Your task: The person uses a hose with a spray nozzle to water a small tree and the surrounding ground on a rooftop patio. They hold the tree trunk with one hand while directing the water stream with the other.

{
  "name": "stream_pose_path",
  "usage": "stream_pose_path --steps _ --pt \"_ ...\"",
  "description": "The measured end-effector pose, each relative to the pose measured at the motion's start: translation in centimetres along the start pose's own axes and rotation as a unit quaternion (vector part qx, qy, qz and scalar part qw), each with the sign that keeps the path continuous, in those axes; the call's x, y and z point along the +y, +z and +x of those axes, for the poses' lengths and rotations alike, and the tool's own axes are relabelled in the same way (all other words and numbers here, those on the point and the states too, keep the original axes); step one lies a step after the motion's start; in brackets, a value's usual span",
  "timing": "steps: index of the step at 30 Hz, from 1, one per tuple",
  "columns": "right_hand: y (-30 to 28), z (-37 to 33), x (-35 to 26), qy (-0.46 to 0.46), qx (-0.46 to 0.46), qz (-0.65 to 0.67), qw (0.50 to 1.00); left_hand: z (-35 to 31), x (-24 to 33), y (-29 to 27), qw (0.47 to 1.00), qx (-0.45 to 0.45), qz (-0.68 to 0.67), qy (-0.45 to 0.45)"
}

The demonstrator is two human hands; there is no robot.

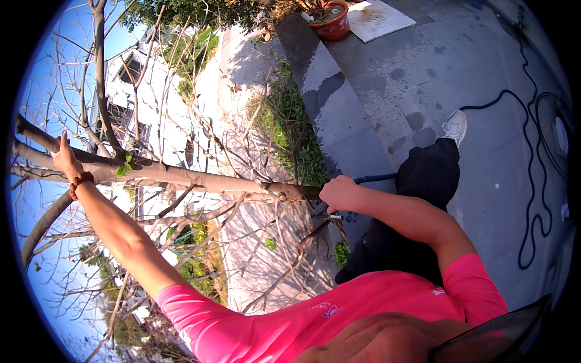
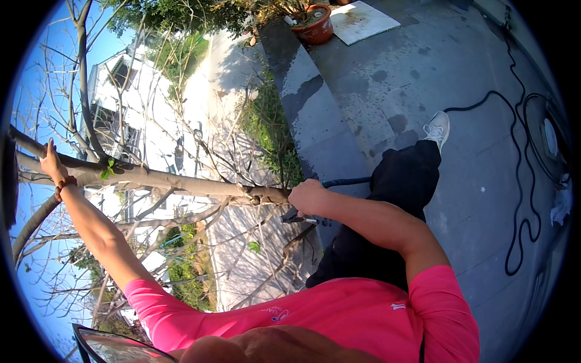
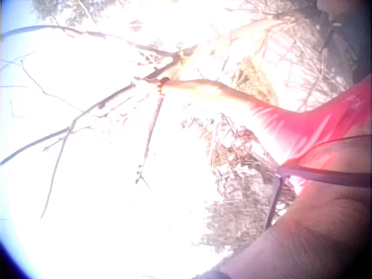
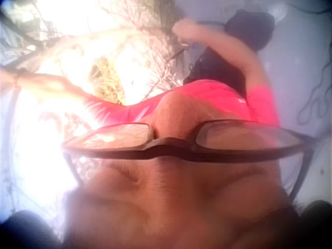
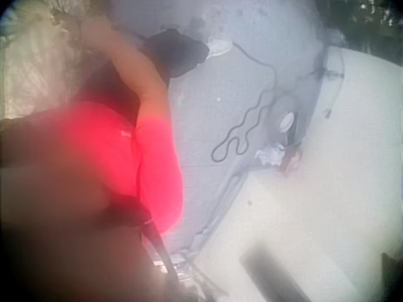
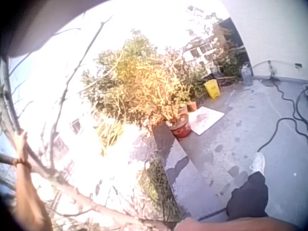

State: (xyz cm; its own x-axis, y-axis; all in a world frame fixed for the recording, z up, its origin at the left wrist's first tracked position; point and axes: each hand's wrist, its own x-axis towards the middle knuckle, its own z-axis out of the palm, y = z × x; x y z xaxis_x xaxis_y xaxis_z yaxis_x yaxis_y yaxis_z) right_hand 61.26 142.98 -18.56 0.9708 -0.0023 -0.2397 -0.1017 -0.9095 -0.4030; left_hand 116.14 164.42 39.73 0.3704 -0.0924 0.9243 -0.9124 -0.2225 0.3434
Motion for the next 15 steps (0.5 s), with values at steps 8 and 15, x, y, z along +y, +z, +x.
stream_pose_path --steps 8,15 --pt "-1.3 0.5 0.5 0.083 0.199 0.060 0.975 -0.7 1.1 0.4 1.000 -0.004 -0.015 -0.019" --pt "-1.3 0.2 0.9 0.044 -0.038 0.011 0.998 -0.5 0.7 0.0 1.000 -0.001 -0.015 -0.021"
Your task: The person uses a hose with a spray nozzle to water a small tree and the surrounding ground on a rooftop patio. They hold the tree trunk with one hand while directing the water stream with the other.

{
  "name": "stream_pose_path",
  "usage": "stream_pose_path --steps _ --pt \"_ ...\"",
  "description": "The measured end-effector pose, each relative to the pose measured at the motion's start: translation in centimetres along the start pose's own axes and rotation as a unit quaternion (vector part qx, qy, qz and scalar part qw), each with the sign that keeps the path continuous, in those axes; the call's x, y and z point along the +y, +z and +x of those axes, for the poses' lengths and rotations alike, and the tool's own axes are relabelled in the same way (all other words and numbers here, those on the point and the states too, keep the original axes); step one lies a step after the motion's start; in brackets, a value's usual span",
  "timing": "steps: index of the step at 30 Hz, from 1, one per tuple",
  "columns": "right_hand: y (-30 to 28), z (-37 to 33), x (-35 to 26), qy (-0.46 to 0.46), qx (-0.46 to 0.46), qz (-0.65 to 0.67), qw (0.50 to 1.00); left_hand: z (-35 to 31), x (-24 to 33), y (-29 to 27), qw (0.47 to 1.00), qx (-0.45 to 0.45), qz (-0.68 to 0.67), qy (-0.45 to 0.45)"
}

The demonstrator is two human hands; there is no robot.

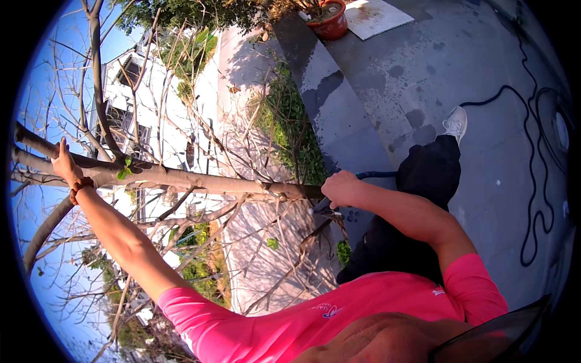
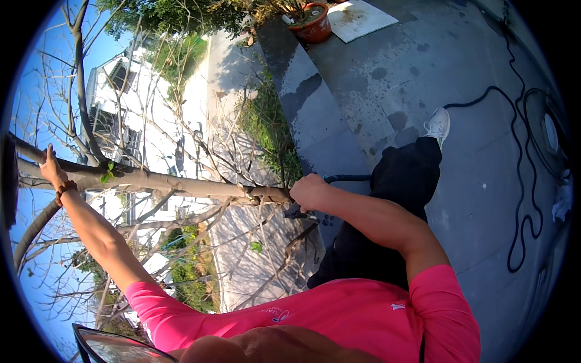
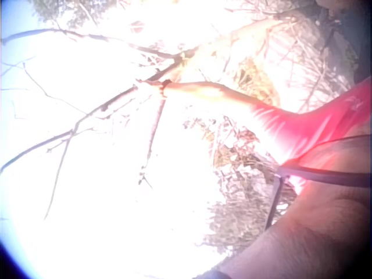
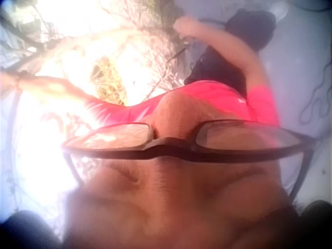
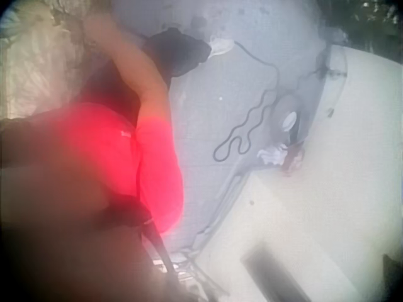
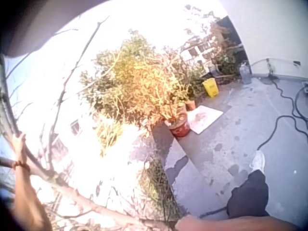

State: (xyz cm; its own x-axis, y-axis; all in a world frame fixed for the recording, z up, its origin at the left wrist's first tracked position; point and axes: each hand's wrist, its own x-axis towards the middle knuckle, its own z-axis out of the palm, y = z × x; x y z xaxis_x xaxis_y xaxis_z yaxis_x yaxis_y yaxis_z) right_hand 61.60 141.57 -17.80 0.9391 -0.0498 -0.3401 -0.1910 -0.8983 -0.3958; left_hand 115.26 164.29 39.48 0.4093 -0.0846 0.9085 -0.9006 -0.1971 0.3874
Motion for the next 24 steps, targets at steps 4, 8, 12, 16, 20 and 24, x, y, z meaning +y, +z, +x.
stream_pose_path --steps 4,8,12,16,20,24 --pt "-0.1 0.2 0.4 0.035 0.121 0.033 0.991 0.4 -0.2 0.1 1.000 -0.005 -0.004 0.001" --pt "0.5 0.6 0.1 0.040 0.223 0.060 0.972 0.5 -0.4 0.2 1.000 -0.006 -0.018 0.007" --pt "0.1 0.2 -0.3 0.012 0.057 0.024 0.998 0.4 -0.4 -0.1 1.000 0.001 0.013 0.018" --pt "-0.4 -0.6 -0.1 -0.002 0.034 -0.018 0.999 -0.2 0.1 0.3 1.000 -0.007 0.008 0.009" --pt "0.4 0.5 0.4 0.043 0.207 0.024 0.977 0.3 0.2 -0.3 1.000 -0.009 0.000 0.007" --pt "1.0 0.9 0.0 0.043 0.194 0.027 0.980 -0.3 0.4 0.3 1.000 -0.004 0.013 0.005"
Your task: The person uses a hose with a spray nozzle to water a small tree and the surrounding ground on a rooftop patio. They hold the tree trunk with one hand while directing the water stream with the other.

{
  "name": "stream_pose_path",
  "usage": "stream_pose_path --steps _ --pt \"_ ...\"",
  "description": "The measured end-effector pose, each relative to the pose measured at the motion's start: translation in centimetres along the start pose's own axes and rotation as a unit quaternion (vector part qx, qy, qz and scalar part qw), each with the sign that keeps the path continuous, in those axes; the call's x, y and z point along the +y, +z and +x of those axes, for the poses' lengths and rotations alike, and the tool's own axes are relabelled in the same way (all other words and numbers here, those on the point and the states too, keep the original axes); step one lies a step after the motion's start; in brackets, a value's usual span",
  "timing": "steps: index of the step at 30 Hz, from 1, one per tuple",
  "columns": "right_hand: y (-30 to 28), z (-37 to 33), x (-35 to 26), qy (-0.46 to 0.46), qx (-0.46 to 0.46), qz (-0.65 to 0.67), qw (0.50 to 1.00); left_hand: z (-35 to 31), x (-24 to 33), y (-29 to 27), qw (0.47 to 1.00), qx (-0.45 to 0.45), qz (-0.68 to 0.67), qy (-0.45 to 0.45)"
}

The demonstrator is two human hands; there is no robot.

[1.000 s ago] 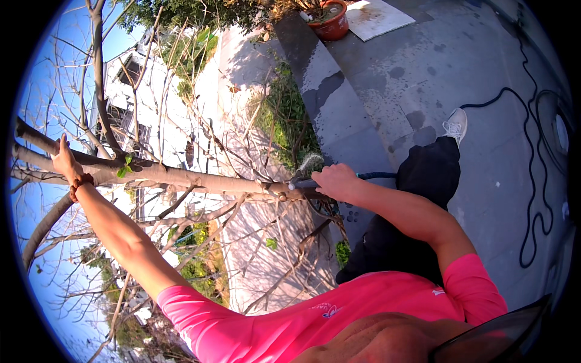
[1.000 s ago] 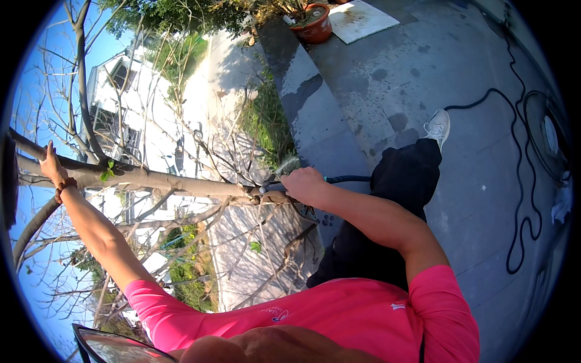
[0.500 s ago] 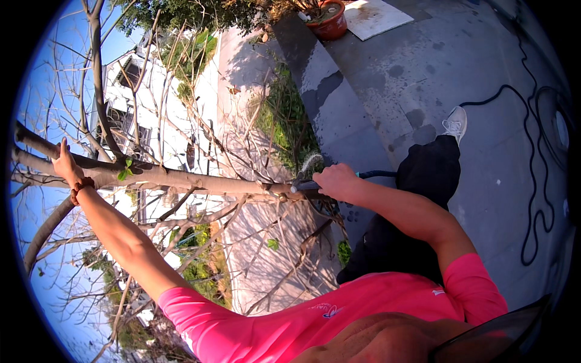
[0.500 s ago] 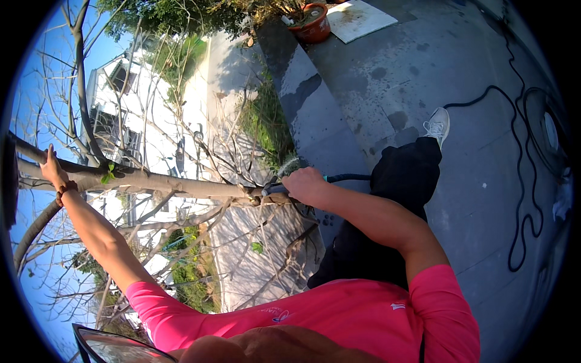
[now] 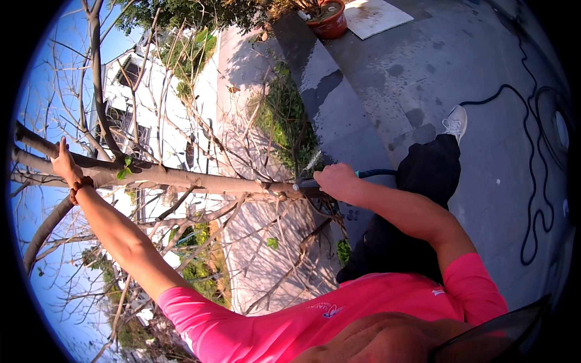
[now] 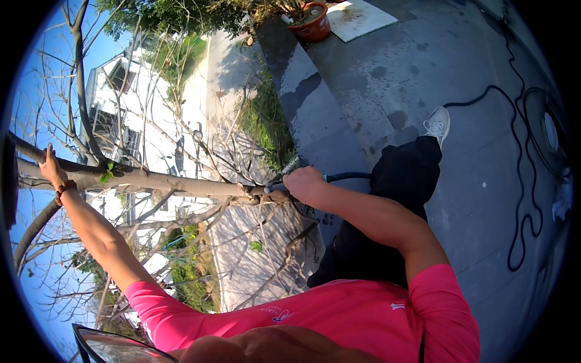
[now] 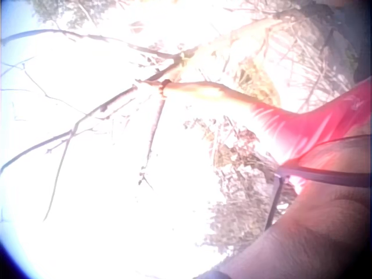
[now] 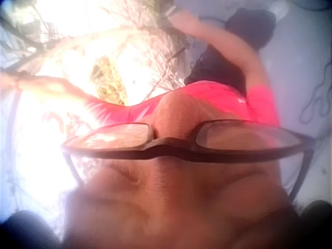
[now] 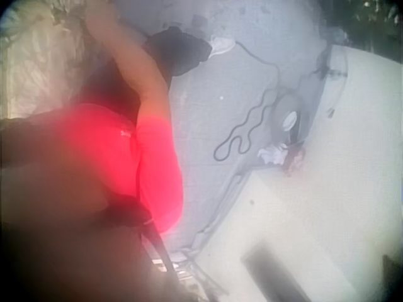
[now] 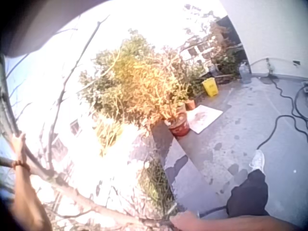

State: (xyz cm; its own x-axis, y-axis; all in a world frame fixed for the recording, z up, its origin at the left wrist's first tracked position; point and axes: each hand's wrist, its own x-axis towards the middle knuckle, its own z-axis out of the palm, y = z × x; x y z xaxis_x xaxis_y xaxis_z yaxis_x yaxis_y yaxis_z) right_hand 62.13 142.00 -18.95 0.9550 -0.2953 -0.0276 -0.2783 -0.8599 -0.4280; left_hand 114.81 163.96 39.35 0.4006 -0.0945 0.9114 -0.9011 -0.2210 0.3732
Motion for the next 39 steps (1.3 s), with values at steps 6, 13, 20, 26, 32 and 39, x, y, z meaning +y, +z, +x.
stream_pose_path --steps 6,13,20,26,32,39 --pt "-0.2 -0.5 -0.3 -0.052 -0.134 -0.037 0.989 -0.1 0.0 -0.3 1.000 -0.002 -0.007 0.002" --pt "-0.4 -0.1 0.0 0.016 0.051 0.021 0.998 0.0 0.0 0.0 1.000 0.001 0.006 0.001" --pt "-0.6 -0.4 -0.2 -0.037 -0.174 -0.047 0.983 0.0 -0.2 0.0 1.000 -0.003 0.013 0.001" --pt "-0.2 0.2 0.3 0.022 0.044 0.006 0.999 1.2 -1.0 -0.8 1.000 -0.002 0.000 0.002" --pt "0.6 -0.2 0.2 -0.041 -0.130 -0.031 0.990 0.9 -1.1 -0.1 1.000 0.008 0.019 0.015" --pt "-0.2 0.0 1.0 0.002 0.016 -0.012 1.000 0.0 -0.4 0.3 1.000 0.001 -0.018 0.001"
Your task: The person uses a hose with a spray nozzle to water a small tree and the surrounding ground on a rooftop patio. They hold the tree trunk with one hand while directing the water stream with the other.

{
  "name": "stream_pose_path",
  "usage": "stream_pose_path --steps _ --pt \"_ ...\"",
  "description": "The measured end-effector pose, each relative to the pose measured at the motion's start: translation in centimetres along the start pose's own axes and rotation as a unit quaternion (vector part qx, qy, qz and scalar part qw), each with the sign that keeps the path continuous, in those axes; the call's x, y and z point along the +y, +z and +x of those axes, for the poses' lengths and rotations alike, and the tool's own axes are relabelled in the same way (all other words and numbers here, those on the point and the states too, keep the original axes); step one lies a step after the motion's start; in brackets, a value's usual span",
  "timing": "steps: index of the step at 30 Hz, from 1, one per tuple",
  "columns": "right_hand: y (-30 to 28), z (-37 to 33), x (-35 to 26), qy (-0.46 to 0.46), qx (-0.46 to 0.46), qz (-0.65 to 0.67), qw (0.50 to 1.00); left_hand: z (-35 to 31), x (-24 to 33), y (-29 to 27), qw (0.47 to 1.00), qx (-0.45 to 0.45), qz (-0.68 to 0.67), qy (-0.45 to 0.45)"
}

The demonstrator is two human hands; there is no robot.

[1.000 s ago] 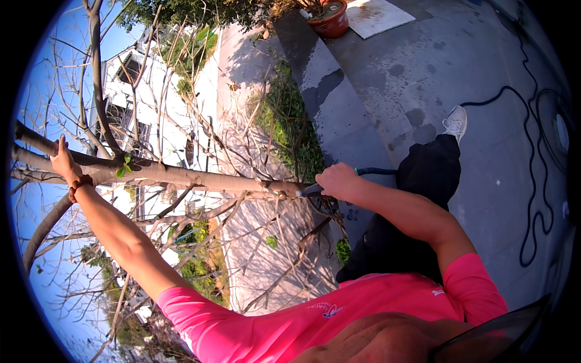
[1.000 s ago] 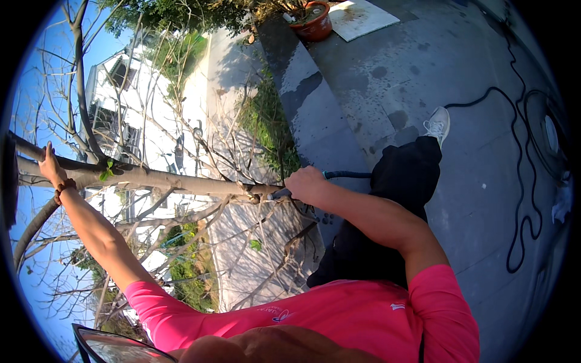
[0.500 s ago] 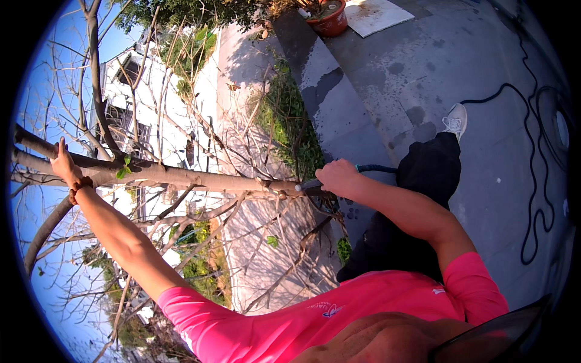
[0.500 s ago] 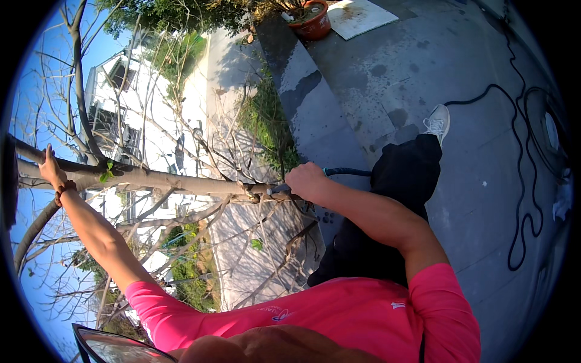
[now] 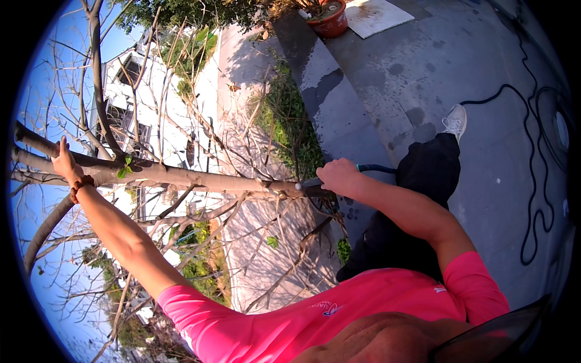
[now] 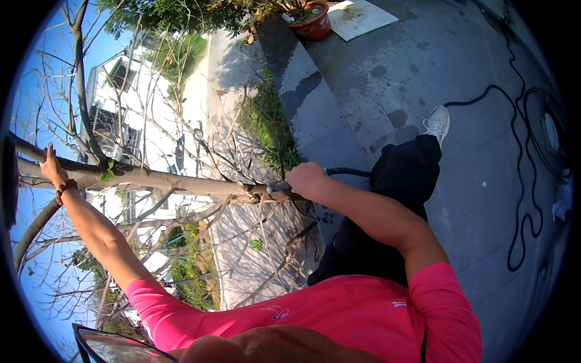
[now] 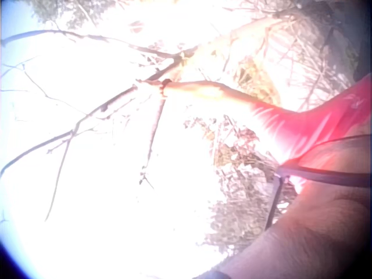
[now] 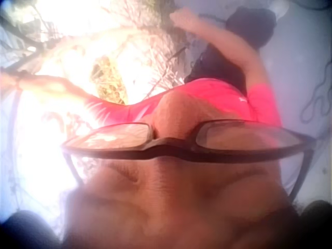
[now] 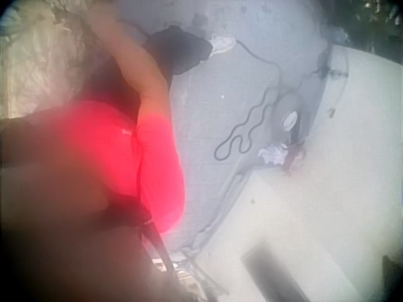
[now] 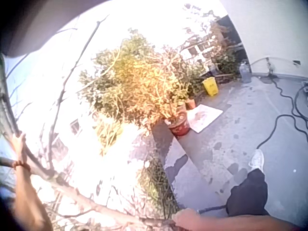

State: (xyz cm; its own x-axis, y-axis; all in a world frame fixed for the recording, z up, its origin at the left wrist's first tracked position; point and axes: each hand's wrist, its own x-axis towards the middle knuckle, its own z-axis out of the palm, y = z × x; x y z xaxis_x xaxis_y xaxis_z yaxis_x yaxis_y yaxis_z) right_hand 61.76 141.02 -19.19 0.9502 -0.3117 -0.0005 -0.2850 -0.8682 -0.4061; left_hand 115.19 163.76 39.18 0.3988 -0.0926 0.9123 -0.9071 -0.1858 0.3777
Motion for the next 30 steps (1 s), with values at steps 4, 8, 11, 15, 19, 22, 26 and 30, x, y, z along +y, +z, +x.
stream_pose_path --steps 4,8,11,15,19,22,26,30 --pt "0.1 0.1 -0.2 0.034 0.048 0.002 0.998 0.2 0.0 -0.2 1.000 0.000 -0.007 0.001" --pt "0.5 -0.4 -0.6 -0.033 -0.143 -0.001 0.989 0.9 -0.3 -0.8 1.000 -0.003 0.028 0.000" --pt "-0.4 -0.6 -1.2 -0.050 -0.196 -0.024 0.979 0.6 -0.4 -0.7 1.000 -0.001 0.019 0.003" --pt "-0.1 -0.2 -0.2 -0.013 -0.022 0.015 1.000 0.2 -0.2 0.0 1.000 0.005 0.017 0.012" --pt "0.3 0.4 -0.3 0.046 0.045 0.026 0.998 0.5 -0.2 -0.4 1.000 -0.002 0.021 -0.004" --pt "0.6 -0.2 -0.5 -0.006 -0.091 0.012 0.996 0.7 -0.3 -0.5 1.000 -0.004 0.030 -0.002" --pt "-0.4 -0.5 -0.8 -0.033 -0.189 -0.030 0.981 0.8 -0.3 -1.0 0.999 -0.013 0.051 0.005" --pt "-0.4 -0.1 0.6 0.005 -0.039 -0.009 0.999 0.2 -0.2 -0.3 1.000 0.001 0.022 0.020"
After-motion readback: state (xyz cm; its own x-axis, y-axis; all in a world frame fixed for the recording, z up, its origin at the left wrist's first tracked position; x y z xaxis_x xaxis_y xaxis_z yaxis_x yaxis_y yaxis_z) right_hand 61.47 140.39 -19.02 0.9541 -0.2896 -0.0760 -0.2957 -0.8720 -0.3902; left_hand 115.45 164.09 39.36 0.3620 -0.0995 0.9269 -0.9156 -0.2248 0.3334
